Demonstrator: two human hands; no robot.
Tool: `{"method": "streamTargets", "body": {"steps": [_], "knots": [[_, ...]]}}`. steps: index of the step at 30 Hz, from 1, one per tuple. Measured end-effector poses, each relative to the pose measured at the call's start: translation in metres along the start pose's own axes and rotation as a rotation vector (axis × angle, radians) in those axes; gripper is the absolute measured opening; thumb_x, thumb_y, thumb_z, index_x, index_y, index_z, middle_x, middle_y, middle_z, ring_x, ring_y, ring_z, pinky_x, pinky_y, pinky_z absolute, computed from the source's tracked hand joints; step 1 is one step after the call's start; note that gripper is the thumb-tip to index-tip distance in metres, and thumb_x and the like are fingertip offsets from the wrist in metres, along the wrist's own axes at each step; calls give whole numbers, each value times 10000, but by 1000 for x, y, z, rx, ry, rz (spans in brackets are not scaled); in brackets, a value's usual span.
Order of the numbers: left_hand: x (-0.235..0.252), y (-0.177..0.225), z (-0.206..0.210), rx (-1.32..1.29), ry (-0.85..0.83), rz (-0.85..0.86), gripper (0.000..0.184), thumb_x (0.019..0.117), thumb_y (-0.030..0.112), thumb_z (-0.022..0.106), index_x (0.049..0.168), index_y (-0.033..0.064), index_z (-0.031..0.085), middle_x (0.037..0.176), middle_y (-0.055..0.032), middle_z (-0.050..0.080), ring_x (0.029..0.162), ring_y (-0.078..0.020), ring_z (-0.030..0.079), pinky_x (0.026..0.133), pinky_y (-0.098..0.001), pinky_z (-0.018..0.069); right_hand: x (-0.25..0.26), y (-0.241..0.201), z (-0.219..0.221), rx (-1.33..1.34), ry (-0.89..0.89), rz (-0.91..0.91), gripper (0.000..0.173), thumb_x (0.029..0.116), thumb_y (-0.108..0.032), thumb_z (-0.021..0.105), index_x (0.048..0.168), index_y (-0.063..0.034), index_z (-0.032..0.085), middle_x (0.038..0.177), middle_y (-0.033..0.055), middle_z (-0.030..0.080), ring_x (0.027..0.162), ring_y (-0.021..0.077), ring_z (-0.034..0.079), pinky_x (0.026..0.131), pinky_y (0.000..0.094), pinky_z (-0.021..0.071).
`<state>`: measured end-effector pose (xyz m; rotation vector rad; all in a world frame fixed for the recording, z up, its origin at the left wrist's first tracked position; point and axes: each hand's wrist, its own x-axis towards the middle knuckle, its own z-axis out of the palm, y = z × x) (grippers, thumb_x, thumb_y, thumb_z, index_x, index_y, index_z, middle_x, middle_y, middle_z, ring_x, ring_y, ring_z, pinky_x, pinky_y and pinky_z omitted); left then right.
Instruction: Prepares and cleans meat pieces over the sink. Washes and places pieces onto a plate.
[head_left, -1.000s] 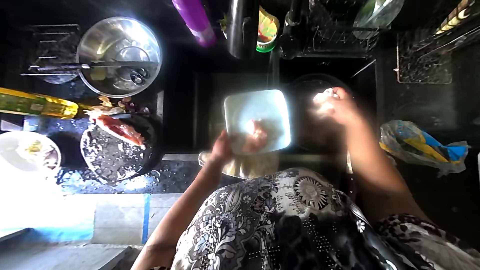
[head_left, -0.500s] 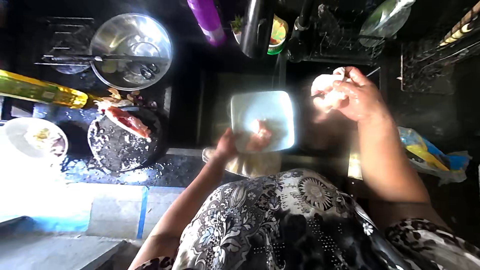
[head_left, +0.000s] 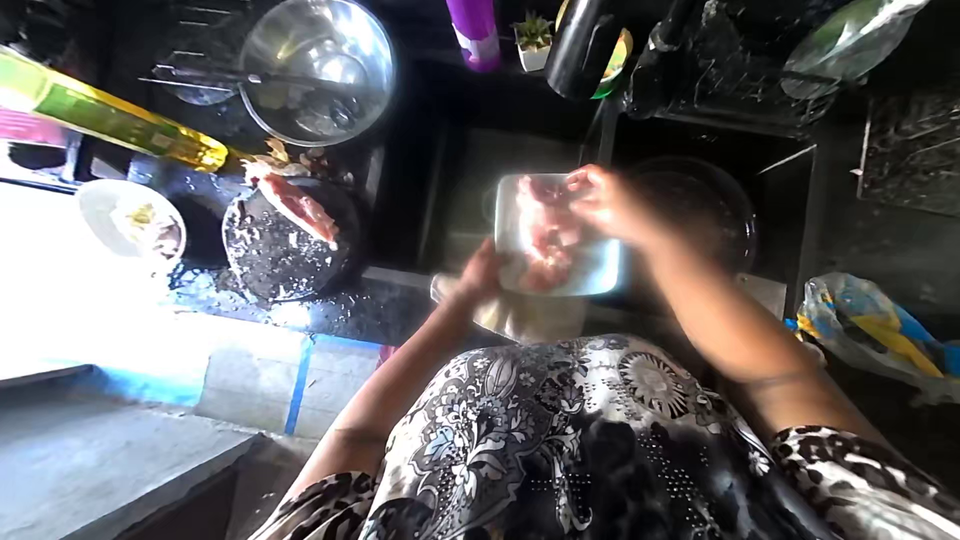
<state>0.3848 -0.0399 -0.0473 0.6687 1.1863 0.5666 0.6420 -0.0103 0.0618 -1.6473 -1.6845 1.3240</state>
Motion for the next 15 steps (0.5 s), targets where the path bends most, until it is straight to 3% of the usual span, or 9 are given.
{"method": "streamTargets", "body": {"steps": [2, 4, 6, 10, 13, 15], "knots": [[1, 1, 1, -28, -2, 3, 446, 1052, 84, 471, 1478, 198, 405, 1203, -115, 665, 1002, -242, 690, 838, -475, 593, 3, 12, 2, -243, 27, 72, 421, 986, -87, 638, 1390, -3, 559, 1355, 237, 610, 1200, 347, 638, 1034, 509, 510], [0, 1, 2, -27, -8, 8, 454, 1055, 88, 477, 1485, 207, 395, 1212, -115, 664, 1007, -241, 691, 842, -477, 594, 3, 28, 12, -315, -10, 110, 514, 949, -200, 735, 1398, -17, 566, 1348, 240, 619, 1229, 387, 619, 1060, 574, 484], [-3, 0, 0, 16, -34, 21, 469, 1053, 126, 486, 1499, 237, 395, 1229, -98, 664, 1012, -226, 688, 846, -468, 591, 2, 41, 33, -412, -12, 61, 569, 906, -222, 772, 1399, -17, 574, 1398, 243, 573, 1276, 412, 577, 1070, 595, 472], [0, -3, -4, 47, -44, 27, 450, 1050, 149, 506, 1483, 236, 417, 1216, -97, 673, 998, -230, 694, 834, -475, 592, 2, 49, 47, -611, 0, 75, 324, 894, -159, 705, 1196, -41, 688, 1267, 215, 633, 1191, 399, 608, 992, 595, 497], [-4, -3, -3, 117, -39, 36, 473, 1054, 157, 494, 1507, 247, 397, 1262, -76, 661, 1040, -213, 685, 866, -465, 587, -1, 41, 35, -656, 32, 61, 335, 905, -192, 697, 1220, -79, 682, 1273, 193, 644, 1210, 410, 587, 968, 630, 467], [-5, -2, -2, 124, -38, 47, 480, 1052, 145, 492, 1511, 237, 391, 1270, -79, 654, 1052, -210, 678, 878, -462, 582, 2, 31, 35, -562, 110, -81, 413, 908, -153, 714, 1310, -82, 652, 1376, 193, 603, 1270, 399, 574, 1036, 606, 462]]}}
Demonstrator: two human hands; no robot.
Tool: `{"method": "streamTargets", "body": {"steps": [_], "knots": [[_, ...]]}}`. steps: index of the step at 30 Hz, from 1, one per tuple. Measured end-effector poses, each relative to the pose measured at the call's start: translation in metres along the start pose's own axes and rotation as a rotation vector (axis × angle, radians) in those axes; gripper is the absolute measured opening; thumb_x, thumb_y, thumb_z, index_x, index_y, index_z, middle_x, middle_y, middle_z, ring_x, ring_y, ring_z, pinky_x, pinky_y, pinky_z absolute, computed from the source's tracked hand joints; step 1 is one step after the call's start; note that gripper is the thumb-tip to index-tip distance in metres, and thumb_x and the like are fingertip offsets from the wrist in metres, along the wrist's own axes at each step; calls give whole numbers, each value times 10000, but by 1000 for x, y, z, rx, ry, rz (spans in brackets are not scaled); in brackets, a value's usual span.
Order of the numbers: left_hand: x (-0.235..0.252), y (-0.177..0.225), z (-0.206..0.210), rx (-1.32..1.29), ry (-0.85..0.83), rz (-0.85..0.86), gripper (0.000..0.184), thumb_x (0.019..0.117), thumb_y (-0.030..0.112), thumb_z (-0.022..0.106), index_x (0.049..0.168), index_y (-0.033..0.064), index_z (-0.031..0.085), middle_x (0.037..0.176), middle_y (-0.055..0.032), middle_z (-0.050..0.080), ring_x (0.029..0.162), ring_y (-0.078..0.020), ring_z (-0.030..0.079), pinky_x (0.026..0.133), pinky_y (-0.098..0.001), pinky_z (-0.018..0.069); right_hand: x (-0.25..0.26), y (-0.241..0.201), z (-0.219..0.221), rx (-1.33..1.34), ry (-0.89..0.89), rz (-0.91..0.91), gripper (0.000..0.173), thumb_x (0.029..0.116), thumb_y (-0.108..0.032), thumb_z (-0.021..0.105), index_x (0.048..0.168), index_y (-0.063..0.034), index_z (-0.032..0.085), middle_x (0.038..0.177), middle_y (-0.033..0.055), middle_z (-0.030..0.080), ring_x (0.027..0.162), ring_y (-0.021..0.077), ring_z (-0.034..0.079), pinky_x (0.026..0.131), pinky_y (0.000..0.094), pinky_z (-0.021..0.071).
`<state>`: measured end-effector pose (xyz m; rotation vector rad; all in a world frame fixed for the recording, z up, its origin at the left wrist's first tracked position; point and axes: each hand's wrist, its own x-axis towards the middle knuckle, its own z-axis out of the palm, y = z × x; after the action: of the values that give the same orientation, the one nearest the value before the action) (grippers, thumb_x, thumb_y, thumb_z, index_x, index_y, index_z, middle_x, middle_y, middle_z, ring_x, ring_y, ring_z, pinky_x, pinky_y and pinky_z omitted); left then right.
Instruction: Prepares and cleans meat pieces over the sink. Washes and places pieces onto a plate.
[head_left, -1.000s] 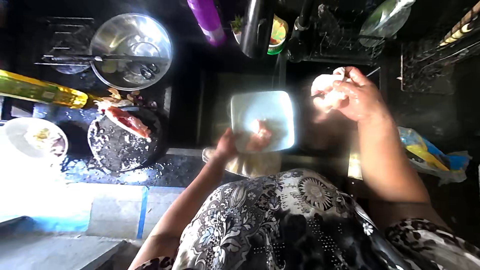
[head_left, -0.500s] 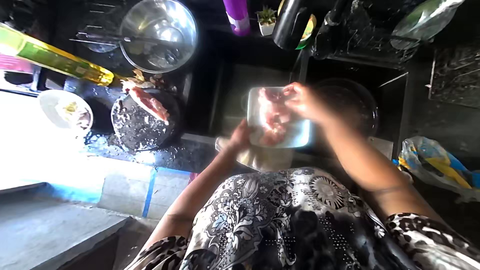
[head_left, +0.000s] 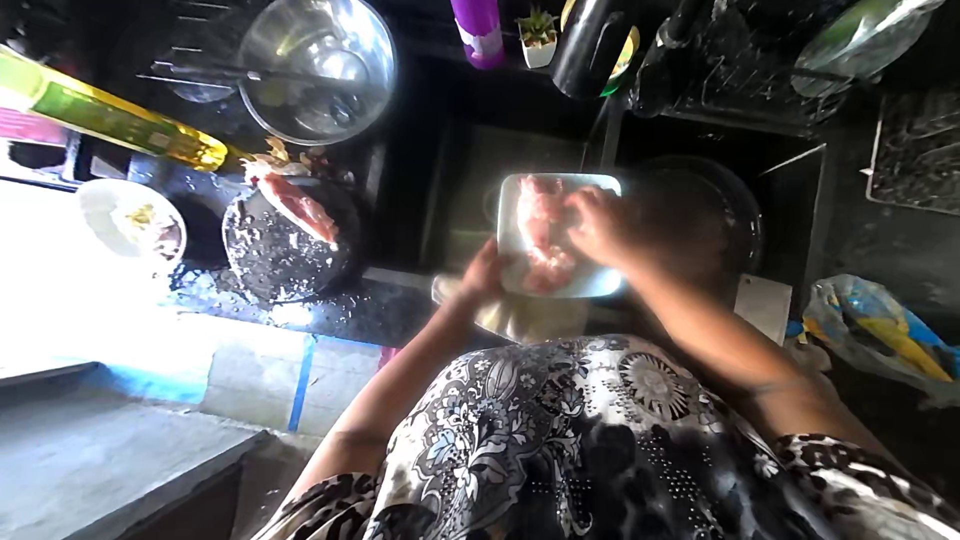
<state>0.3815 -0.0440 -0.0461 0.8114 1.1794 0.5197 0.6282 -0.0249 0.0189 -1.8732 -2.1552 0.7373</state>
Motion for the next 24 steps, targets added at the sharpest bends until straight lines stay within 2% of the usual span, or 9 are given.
{"method": "streamTargets", "body": {"steps": [2, 6, 9, 10, 12, 15, 19, 22, 24], "knots": [[0, 2, 2, -7, 1, -3, 482, 1055, 143, 489, 1516, 240, 383, 1265, -86, 652, 1041, -210, 680, 873, -460, 583, 14, -2, 17, 102, 139, -195, 411, 931, -50, 662, 1339, -97, 664, 1409, 181, 599, 1310, 391, 557, 1093, 583, 435], [2, 3, 3, -53, 16, -22, 466, 1056, 119, 485, 1502, 218, 393, 1217, -97, 665, 991, -216, 690, 836, -450, 592, 28, -6, 30, -6, 27, -230, 404, 982, -19, 552, 1348, -142, 673, 1391, 182, 597, 1334, 395, 512, 1102, 577, 410], [3, 4, 3, -92, 13, -40, 464, 1052, 113, 493, 1493, 224, 399, 1194, -101, 677, 971, -223, 698, 817, -452, 598, 18, 8, 18, 20, -62, -155, 641, 953, -137, 632, 1566, -146, 448, 1512, 205, 519, 1404, 397, 488, 1124, 592, 422], [4, 3, 2, -103, 9, -44, 464, 1052, 113, 494, 1491, 229, 400, 1187, -99, 678, 967, -222, 697, 813, -452, 597, 12, 15, 10, 81, -75, -145, 679, 923, -176, 679, 1561, -131, 451, 1490, 198, 549, 1372, 388, 529, 1108, 597, 436], [5, 3, 3, -125, 18, -52, 469, 1051, 105, 502, 1492, 234, 406, 1179, -94, 683, 963, -219, 699, 813, -448, 600, 1, 32, -9, 264, -6, -92, 480, 930, -209, 724, 1363, -37, 608, 1277, 214, 666, 1167, 351, 656, 1028, 558, 512], [7, 2, 3, -137, 44, -66, 476, 1052, 92, 489, 1496, 235, 399, 1179, -91, 680, 966, -219, 695, 814, -453, 595, 2, 85, -33, 389, 122, 244, 338, 1048, -236, 569, 1265, 19, 619, 1154, 244, 680, 1041, 347, 684, 941, 530, 544], [9, 2, 3, -131, 63, -64, 451, 1071, 98, 476, 1501, 206, 393, 1159, -108, 680, 952, -223, 698, 818, -454, 598, 8, 183, -22, 494, 73, 789, 466, 1049, -288, 578, 1412, 2, 553, 1385, 284, 573, 1299, 439, 539, 1065, 657, 417], [7, 8, 9, -144, 93, -53, 412, 1066, 48, 451, 1465, 145, 415, 1091, -117, 695, 907, -216, 712, 798, -435, 613, -2, 220, 11, 466, 148, 866, 551, 1042, -391, 583, 1455, -29, 534, 1433, 255, 566, 1342, 415, 527, 1112, 621, 412], [6, 12, 11, -149, 89, -41, 409, 1060, 17, 425, 1457, 108, 396, 1072, -123, 696, 904, -214, 721, 793, -423, 623, 1, 205, 16, 490, 86, 839, 550, 1083, -318, 525, 1517, 11, 448, 1521, 259, 490, 1426, 400, 459, 1189, 553, 351]]}}
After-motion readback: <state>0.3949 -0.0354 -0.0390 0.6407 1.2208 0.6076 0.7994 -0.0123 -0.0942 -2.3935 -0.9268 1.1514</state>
